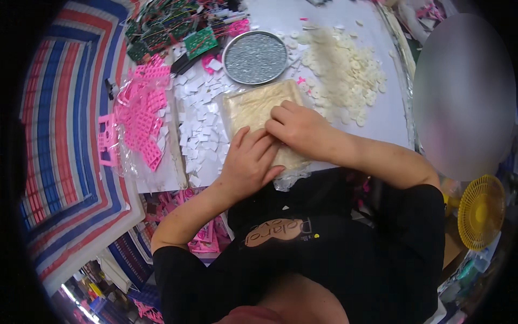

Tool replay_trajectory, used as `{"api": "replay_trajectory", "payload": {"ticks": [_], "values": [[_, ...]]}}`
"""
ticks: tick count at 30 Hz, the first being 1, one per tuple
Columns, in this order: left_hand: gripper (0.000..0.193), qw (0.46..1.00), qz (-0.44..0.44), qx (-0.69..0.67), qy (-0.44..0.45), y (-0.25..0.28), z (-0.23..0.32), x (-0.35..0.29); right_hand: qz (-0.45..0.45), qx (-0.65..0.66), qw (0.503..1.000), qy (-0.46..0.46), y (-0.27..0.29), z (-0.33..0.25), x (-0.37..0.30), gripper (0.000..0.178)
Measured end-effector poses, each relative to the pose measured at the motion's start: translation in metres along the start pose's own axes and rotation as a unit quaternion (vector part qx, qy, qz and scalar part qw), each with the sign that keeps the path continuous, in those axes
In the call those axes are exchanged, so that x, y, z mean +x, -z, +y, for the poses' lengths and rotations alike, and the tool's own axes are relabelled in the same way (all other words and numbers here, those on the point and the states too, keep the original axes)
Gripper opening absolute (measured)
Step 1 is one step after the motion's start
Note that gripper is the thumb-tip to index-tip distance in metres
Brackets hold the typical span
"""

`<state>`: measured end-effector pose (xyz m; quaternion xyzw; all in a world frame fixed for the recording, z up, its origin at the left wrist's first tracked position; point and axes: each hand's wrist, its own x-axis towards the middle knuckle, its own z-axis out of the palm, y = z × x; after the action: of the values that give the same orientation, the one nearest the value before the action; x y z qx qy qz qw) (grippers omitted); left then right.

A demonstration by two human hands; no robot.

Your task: Assembling a pink toy house by installing a circuit board and plastic components using a tool.

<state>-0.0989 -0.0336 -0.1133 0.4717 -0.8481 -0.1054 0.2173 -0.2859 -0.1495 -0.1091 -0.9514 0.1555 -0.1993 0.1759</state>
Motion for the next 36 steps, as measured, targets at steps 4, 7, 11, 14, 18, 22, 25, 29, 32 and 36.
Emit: {"api": "replay_trajectory", "payload": {"ticks": [4, 7, 11, 14, 18, 22, 25, 29, 32, 36], "values": [[0.061, 0.998, -0.039, 0.049, 0.029, -0.009, 0.01, -0.009, -0.062, 0.059, 0.995, -0.048, 0.002, 0.01, 0.006, 0.024], [0.058, 0.983, -0.087, -0.16, 0.029, 0.024, -0.017, -0.003, -0.106, 0.116, 0.984, -0.086, 0.019, 0.01, 0.018, 0.026], [0.056, 0.919, 0.215, -0.2, 0.264, 0.12, -0.125, -0.017, -0.098, 0.1, 0.985, -0.103, 0.037, -0.009, 0.023, 0.026], [0.101, 0.835, 0.298, 0.154, 0.435, 0.226, -0.243, -0.086, -0.045, 0.081, 0.991, -0.101, 0.05, -0.011, 0.011, 0.029], [0.114, 0.81, -0.003, 0.146, 0.568, 0.258, -0.351, -0.196, -0.019, 0.063, 0.988, -0.141, 0.072, 0.024, -0.023, 0.029], [0.077, 0.795, 0.122, -0.229, 0.548, 0.245, -0.304, -0.199, -0.008, 0.025, 0.987, -0.161, 0.082, 0.054, -0.045, 0.024], [0.057, 0.852, 0.104, 0.174, 0.482, 0.295, -0.332, -0.269, -0.018, 0.108, 0.968, -0.228, 0.107, 0.062, -0.051, 0.017], [0.046, 0.814, 0.34, 0.356, 0.308, 0.354, -0.352, -0.313, 0.066, -0.02, 0.901, -0.428, 0.185, 0.102, -0.123, 0.021], [0.044, 0.855, 0.407, 0.235, 0.22, 0.292, -0.186, -0.162, -0.19, -0.145, 0.742, -0.627, 0.248, 0.128, -0.204, 0.023], [0.052, 0.832, 0.415, -0.056, 0.364, 0.216, -0.094, -0.098, -0.032, -0.338, 0.686, -0.643, 0.286, 0.191, -0.31, 0.047]]}}
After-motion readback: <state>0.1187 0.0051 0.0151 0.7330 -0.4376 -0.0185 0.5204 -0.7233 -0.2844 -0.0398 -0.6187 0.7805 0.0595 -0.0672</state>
